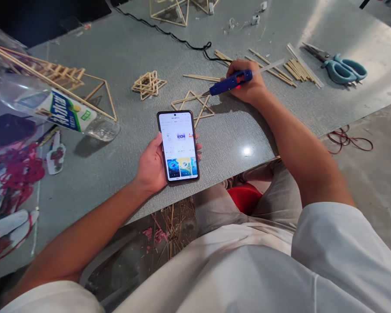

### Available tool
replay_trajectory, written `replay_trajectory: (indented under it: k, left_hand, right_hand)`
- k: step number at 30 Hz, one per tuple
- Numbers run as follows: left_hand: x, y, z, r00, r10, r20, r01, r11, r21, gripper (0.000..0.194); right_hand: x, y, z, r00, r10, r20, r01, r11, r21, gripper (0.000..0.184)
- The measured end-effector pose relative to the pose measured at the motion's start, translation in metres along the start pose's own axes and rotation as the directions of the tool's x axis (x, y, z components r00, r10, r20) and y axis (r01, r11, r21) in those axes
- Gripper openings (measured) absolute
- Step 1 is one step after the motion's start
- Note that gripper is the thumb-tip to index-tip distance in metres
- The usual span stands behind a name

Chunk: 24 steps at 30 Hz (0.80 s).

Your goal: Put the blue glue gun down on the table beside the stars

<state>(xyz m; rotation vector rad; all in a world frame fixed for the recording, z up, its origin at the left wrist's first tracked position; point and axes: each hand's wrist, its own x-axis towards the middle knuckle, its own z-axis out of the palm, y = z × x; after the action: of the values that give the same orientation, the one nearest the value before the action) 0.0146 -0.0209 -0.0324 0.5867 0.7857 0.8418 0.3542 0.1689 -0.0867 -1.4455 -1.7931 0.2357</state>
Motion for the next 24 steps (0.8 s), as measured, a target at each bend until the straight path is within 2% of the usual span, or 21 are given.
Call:
replay_trajectory:
  k: [4, 7, 8, 9, 12, 18, 20, 22, 24]
  left_hand:
    - [-0.0035, 0.0007, -0.0009, 1.0, -0.002, 0.026, 0.002, 1.0, -0.005, 0.061]
    - [-0.0051, 0.0002, -0.0023, 0.999, 0.014, 0.03, -0.015, 0.999, 0.038, 0.089]
    - [-0.0049, 0.0, -0.0025, 1.0, 0.017, 0.025, -0.018, 0.999, 0.049, 0.093]
    - [-0.0043, -0.0003, -0.0025, 1.0, 0.016, 0.02, -0.016, 0.999, 0.051, 0.088]
    - [-0.0014, -0.0008, -0.0024, 1.0, -0.006, 0.008, 0.006, 1.0, 0.017, 0.059]
    - [-0.0005, -0.0011, -0.0063, 0.999, -0.003, 0.05, 0.001, 0.999, 0.045, 0.057]
    - [-0.0019, -0.0008, -0.0082, 0.998, -0.002, 0.06, -0.003, 0.998, 0.07, 0.063]
    - [-0.0029, 0.0, -0.0092, 0.998, -0.027, 0.062, 0.022, 0.996, 0.085, 0.07]
    - [-0.003, 0.0008, -0.0092, 0.996, -0.063, 0.066, 0.058, 0.996, 0.069, 0.064]
  right_hand:
    - [-0.0011, -0.0031, -0.0025, 1.0, 0.005, 0.006, -0.005, 1.0, 0.002, 0.037]
    - [-0.0015, -0.0056, -0.0038, 1.0, 0.006, 0.005, -0.006, 1.0, 0.003, 0.04]
    - [-0.0016, -0.0063, -0.004, 1.0, 0.008, 0.006, -0.008, 1.0, 0.004, 0.042]
    - [-0.0018, -0.0069, -0.0041, 1.0, 0.009, 0.006, -0.009, 1.0, 0.005, 0.043]
    - [-0.0025, -0.0079, -0.004, 1.0, 0.011, 0.003, -0.011, 1.0, 0.008, 0.047]
    - [-0.0021, -0.0077, -0.0039, 1.0, 0.009, 0.014, -0.01, 1.0, 0.019, 0.041]
    - [-0.0016, -0.0075, -0.0043, 1.0, 0.018, 0.019, -0.018, 1.0, 0.026, 0.041]
    - [-0.0013, -0.0075, -0.0048, 0.999, 0.022, 0.024, -0.023, 0.999, 0.027, 0.042]
    - [-0.0013, -0.0077, -0.0053, 0.999, 0.02, 0.027, -0.021, 0.999, 0.025, 0.043]
